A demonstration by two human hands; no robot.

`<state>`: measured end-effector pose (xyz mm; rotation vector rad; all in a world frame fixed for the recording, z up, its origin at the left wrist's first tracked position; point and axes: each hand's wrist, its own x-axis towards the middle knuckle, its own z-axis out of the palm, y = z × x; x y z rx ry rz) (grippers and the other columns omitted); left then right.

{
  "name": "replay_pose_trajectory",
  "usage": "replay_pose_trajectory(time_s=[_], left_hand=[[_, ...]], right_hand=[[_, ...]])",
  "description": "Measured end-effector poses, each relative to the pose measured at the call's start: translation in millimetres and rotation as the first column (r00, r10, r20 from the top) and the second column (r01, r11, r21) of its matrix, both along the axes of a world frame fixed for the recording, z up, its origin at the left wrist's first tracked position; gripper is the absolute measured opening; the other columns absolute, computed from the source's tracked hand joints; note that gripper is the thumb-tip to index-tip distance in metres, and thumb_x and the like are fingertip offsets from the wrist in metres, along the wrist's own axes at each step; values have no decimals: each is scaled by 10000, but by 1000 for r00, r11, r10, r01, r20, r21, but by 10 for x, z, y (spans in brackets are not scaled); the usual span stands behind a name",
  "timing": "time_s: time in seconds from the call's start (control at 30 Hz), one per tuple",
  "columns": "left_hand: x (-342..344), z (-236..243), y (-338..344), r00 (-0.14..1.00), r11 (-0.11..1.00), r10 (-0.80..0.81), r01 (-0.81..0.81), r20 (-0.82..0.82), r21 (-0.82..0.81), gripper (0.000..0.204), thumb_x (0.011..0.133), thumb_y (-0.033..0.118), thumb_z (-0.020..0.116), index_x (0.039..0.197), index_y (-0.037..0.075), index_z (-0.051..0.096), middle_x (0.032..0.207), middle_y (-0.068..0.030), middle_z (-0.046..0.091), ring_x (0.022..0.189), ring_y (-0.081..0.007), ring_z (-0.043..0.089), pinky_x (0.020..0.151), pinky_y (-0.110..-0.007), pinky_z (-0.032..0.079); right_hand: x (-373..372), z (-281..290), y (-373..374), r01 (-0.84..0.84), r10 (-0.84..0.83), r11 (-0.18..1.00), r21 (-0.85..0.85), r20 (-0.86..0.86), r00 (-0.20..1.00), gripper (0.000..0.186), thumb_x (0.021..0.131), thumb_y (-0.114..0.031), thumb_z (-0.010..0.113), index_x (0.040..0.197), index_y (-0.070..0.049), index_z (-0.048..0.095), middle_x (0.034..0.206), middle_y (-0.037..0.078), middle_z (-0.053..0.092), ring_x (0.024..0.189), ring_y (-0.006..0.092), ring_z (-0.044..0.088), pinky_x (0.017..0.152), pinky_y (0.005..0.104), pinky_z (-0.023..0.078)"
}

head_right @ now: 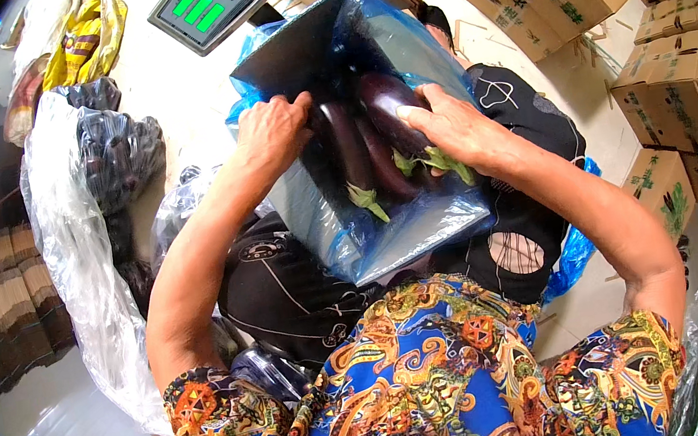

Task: The person folds a cardboard box, tapes the bottom using a tape dispenser, lines it with a blue plastic bag, and then fills the box with eggplants from a pile on the floor.

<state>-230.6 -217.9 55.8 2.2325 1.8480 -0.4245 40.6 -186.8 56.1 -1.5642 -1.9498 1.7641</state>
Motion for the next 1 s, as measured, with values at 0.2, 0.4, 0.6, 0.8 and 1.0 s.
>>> replay_pose_trajectory(time_s=[0.2, 0.4, 0.6, 0.8, 1.0], left_hand=[[195, 365, -174, 767, 933, -346, 218, 541, 287, 881, 675, 107, 825, 1452, 155, 415, 1300, -144, 551, 1227, -327, 521, 1013, -459, 416], [75, 660, -300, 724, 985, -6, 123, 690, -121, 700, 644, 154, 792, 1286, 29, 541, 1141, -194, 612, 1055, -387, 604, 927, -419, 490], [-280, 911, -720, 562, 803, 562, -195, 607, -563, 782, 683, 429, 800, 1276, -20, 556, 1015, -105, 634, 929, -209, 597, 879, -335, 462], [-133, 931, -931, 258, 640, 768, -335, 586, -691, 699, 792, 525, 712, 1202, -30, 601, 984, -96, 633, 903, -167, 566, 837, -298, 447], [-27, 744, -950, 191, 602, 798, -321, 572, -732, 705, 852, 551, 651, 1212, -51, 581, 1005, -119, 649, 933, -169, 590, 874, -285, 442]], right_hand=[[22, 493, 41, -244, 209, 964, -104, -273, 939, 574, 987, -437, 485, 1340, 13, 513, 1208, 154, 616, 1103, 208, 577, 980, 322, 445], [-48, 261, 257, -163, 133, 986, -47, -378, 916, 447, 1016, -347, 487, 1221, 24, 630, 1118, 90, 673, 1025, 170, 599, 931, 314, 463], [-525, 154, 85, -863, 702, 283, 418, 524, 483, 258, 776, -79, 670, 1033, -91, 683, 1138, 101, 638, 1133, 275, 573, 919, 390, 474], [-597, -226, -90, -894, 677, -79, 441, 682, 277, 195, 813, -233, 602, 945, -139, 711, 1122, 34, 556, 1204, 243, 429, 1004, 392, 347], [-256, -565, 116, -847, 580, -272, 457, 780, 235, 167, 847, -242, 585, 960, -169, 684, 1105, 34, 555, 1128, 205, 463, 909, 344, 390]])
